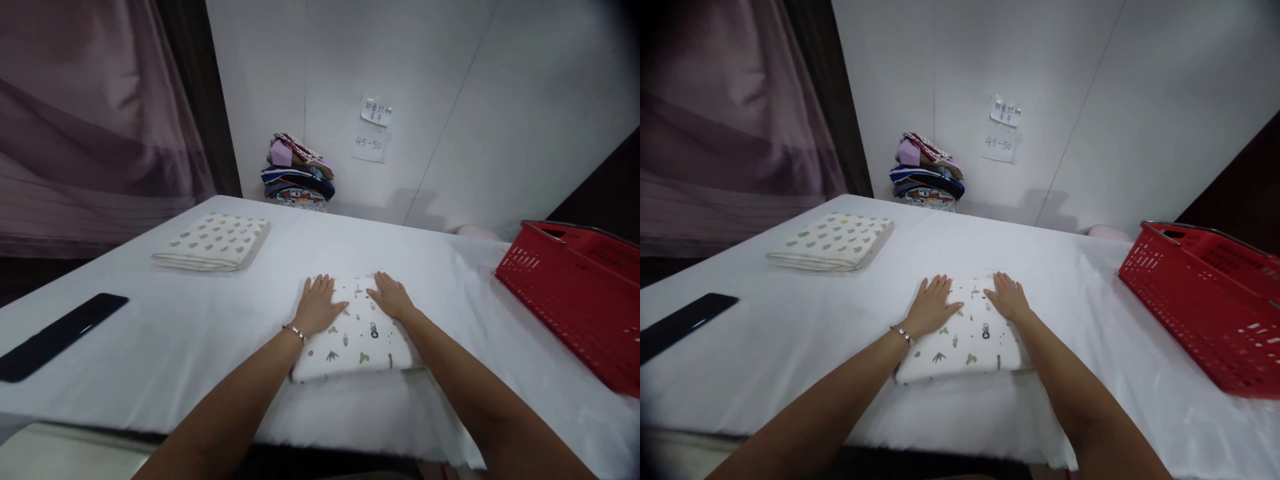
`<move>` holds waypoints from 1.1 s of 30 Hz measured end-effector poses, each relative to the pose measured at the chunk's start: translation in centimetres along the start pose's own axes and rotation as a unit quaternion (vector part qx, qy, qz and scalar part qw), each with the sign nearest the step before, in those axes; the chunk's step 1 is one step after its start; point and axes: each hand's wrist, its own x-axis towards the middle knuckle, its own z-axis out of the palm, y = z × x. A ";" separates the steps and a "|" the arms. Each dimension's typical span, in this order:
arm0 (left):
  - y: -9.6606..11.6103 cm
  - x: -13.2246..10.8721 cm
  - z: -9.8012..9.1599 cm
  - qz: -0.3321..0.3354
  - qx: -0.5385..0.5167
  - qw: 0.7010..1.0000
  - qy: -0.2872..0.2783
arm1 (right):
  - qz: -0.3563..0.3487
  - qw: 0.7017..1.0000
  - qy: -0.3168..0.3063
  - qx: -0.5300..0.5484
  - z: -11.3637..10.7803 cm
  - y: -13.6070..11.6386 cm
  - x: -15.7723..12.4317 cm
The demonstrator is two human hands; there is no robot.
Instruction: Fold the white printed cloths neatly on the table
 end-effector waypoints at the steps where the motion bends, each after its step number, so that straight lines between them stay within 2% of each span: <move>1: 0.0 0.0 0.0 -0.001 -0.001 1.000 0.000 | 0.000 1.000 0.002 -0.001 0.2 0.1 0.0; 7: 0.0 -0.1 0.0 -0.001 -0.006 1.000 0.000 | 0.000 0.999 -0.009 0.048 -0.1 0.0 0.4; 11: -0.2 -0.1 0.1 0.001 -0.007 1.000 0.009 | 0.022 0.984 -0.015 0.175 -0.9 0.4 -0.2; 14: -0.3 0.0 0.2 -0.001 -0.011 1.000 0.010 | 0.066 0.966 0.019 0.249 -0.9 0.9 -2.8; 17: -0.2 0.0 0.2 -0.002 -0.017 1.000 0.001 | 0.100 0.945 0.052 0.306 -0.3 1.4 -7.0; 20: -0.2 0.0 0.2 -0.005 -0.020 1.000 -0.005 | 0.127 0.932 0.074 0.332 0.6 2.0 -11.1; 23: -0.2 0.3 -0.1 -0.007 -0.030 1.000 -0.004 | 0.153 0.922 0.092 0.342 1.2 2.3 -13.9; 26: -0.4 0.9 -0.9 -0.020 -0.045 0.999 0.007 | 0.175 0.919 0.106 0.338 1.1 2.0 -15.0; 29: -1.0 1.4 -1.8 -0.070 -0.041 0.996 0.026 | 0.191 0.920 0.107 0.326 0.8 1.6 -15.1; 33: -1.9 1.4 -2.4 -0.103 -0.025 0.994 0.009 | 0.198 0.903 0.114 0.363 1.1 1.6 -14.7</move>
